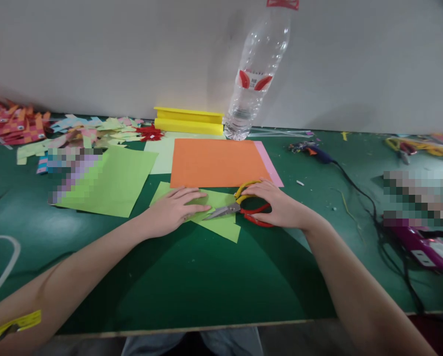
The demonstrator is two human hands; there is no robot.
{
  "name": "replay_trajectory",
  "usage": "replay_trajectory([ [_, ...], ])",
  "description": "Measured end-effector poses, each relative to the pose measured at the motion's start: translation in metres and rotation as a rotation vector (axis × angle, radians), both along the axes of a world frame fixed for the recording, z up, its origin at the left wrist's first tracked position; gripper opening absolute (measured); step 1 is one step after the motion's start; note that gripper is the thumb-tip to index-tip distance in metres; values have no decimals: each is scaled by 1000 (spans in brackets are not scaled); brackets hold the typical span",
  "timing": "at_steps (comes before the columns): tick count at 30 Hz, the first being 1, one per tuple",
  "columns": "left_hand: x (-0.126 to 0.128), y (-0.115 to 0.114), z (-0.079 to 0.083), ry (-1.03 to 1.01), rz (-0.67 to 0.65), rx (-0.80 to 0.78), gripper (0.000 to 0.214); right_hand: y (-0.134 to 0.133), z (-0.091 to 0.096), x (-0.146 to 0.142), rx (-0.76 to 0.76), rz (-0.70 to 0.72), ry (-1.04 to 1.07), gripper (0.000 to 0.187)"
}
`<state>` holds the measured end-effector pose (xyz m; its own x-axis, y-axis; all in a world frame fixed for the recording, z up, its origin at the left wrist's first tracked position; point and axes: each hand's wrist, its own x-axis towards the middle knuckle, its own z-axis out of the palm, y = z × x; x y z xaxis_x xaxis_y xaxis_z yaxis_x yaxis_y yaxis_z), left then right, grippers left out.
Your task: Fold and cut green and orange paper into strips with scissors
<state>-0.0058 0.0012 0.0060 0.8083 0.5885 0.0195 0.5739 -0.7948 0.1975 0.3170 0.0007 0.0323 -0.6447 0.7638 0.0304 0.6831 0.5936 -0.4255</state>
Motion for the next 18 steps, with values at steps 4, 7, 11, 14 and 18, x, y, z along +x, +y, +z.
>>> replay_trajectory([
  [4, 0, 0, -1, -8, 0, 3, 41, -1, 2, 1, -1, -27, -13, 43],
  [7, -1, 1, -3, -11, -13, 17, 42, -2, 1, -1, 18, -52, -17, 42],
  [11, -3, 1, -6, -11, -24, 33, 44, -3, 0, -6, 33, -37, -1, 42],
  [14, -3, 2, -6, -22, -25, 28, 43, -3, 0, -8, 32, -28, 3, 42],
  [18, -4, 2, -5, -13, -20, 21, 44, -4, 3, -8, 14, -15, -9, 40],
])
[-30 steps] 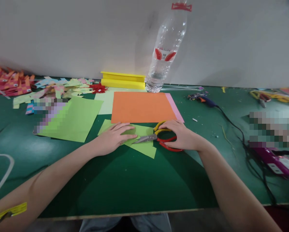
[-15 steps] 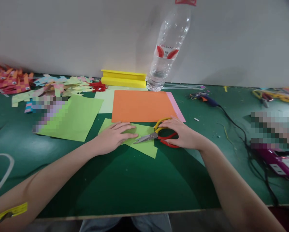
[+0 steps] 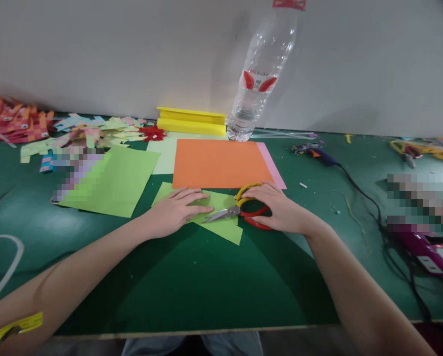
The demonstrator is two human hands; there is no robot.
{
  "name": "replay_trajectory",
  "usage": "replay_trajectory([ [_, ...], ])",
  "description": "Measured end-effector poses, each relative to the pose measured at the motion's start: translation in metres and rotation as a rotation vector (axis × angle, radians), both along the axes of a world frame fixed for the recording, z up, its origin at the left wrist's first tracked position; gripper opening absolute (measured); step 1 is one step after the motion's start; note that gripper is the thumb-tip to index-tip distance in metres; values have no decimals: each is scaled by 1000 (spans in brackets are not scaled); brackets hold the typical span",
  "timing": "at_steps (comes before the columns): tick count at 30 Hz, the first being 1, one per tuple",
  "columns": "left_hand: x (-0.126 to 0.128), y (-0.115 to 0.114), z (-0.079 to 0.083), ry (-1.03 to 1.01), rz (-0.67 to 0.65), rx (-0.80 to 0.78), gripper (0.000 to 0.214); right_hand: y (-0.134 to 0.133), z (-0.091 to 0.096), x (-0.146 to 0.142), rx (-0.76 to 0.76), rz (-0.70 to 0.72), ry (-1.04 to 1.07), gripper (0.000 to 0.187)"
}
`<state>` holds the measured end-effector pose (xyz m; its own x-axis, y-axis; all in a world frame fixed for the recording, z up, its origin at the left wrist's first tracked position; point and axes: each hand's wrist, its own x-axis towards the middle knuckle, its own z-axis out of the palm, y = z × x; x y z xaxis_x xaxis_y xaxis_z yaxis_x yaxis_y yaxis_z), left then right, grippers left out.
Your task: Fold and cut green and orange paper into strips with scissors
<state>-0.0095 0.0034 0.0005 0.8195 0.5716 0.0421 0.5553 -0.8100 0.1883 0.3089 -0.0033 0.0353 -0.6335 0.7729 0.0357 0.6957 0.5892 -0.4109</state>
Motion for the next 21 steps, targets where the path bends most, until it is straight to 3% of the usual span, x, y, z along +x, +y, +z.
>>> replay_trajectory([
  [21, 8, -6, 2, 38, 37, 42, 56, -1, 2, -6, 15, 4, -29, 41],
])
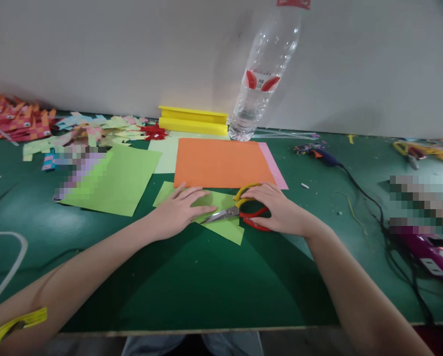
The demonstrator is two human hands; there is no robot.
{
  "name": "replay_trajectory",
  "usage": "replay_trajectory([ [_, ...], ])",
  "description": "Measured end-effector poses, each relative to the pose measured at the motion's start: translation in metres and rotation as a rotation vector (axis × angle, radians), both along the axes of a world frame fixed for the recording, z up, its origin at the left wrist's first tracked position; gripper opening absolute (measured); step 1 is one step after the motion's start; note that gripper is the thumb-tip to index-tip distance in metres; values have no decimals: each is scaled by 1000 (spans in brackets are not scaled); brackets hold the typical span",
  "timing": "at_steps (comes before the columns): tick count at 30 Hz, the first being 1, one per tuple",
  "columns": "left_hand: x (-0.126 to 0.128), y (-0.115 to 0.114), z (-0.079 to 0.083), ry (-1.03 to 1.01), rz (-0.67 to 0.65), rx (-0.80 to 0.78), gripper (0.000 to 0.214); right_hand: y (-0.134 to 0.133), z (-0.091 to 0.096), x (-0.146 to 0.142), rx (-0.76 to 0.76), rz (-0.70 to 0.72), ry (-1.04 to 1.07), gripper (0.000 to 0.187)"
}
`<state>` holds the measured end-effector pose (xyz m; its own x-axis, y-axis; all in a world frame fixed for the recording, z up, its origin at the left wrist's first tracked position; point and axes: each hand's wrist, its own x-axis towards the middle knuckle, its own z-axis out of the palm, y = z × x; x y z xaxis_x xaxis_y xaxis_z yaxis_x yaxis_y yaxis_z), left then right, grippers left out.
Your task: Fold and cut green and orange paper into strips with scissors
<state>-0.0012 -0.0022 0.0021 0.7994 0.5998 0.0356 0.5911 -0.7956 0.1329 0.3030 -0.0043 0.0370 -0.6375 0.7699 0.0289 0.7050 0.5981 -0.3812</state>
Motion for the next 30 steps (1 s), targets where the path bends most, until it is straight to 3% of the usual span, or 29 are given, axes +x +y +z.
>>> replay_trajectory([
  [6, 16, -6, 2, -66, 57, 49, 49, 0, 2, 13, 2, -47, 36, 41],
  [11, 5, -4, 11, -199, 16, 21, 32, 0, 1, 22, 5, -82, 14, 42],
  [17, -11, -3, 10, -95, -40, -19, 36, 0, 2, 22, -21, -98, -6, 41],
  [30, -5, 4, 5, -22, -111, -39, 44, -5, 1, 10, -12, -77, -31, 40],
])
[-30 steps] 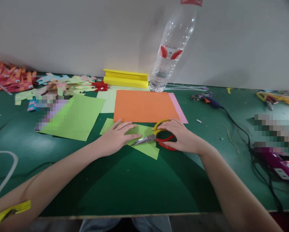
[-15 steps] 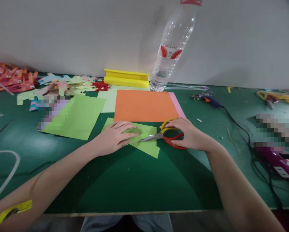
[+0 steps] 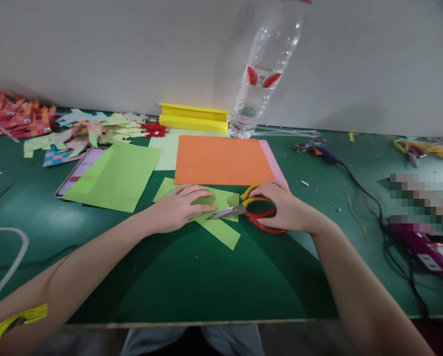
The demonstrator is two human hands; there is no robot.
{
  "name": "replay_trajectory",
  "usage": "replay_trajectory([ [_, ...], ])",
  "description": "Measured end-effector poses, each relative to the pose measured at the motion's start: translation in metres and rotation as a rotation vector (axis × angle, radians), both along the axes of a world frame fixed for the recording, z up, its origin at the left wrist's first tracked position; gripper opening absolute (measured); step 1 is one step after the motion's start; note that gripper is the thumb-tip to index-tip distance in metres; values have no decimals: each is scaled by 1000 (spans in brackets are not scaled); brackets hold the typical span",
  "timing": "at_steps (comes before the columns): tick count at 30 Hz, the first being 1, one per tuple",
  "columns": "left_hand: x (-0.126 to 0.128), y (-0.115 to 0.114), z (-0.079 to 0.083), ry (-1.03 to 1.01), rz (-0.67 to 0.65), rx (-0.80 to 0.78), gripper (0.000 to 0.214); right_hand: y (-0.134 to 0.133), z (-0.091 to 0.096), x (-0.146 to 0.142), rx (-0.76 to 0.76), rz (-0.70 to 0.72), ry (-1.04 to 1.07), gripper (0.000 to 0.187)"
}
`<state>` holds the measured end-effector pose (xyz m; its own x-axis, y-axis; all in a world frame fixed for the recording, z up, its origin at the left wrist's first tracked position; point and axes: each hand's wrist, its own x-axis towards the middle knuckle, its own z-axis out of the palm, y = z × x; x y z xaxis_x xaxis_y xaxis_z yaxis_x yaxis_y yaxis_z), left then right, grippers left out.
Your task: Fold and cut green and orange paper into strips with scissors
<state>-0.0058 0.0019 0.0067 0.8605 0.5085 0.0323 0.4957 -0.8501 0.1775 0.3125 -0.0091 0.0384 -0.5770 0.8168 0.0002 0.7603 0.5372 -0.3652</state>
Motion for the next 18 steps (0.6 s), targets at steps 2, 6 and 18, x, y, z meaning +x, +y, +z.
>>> replay_trajectory([
  [2, 0, 1, -1, 7, -10, 4, 48, 0, 0, -2, 11, 26, 0, 38],
  [6, 0, 1, -1, 10, -12, 11, 47, 2, -2, -4, 45, 62, -1, 38],
  [18, -2, 2, -6, -10, -3, 3, 48, 4, -3, 0, 38, 71, 9, 39],
])
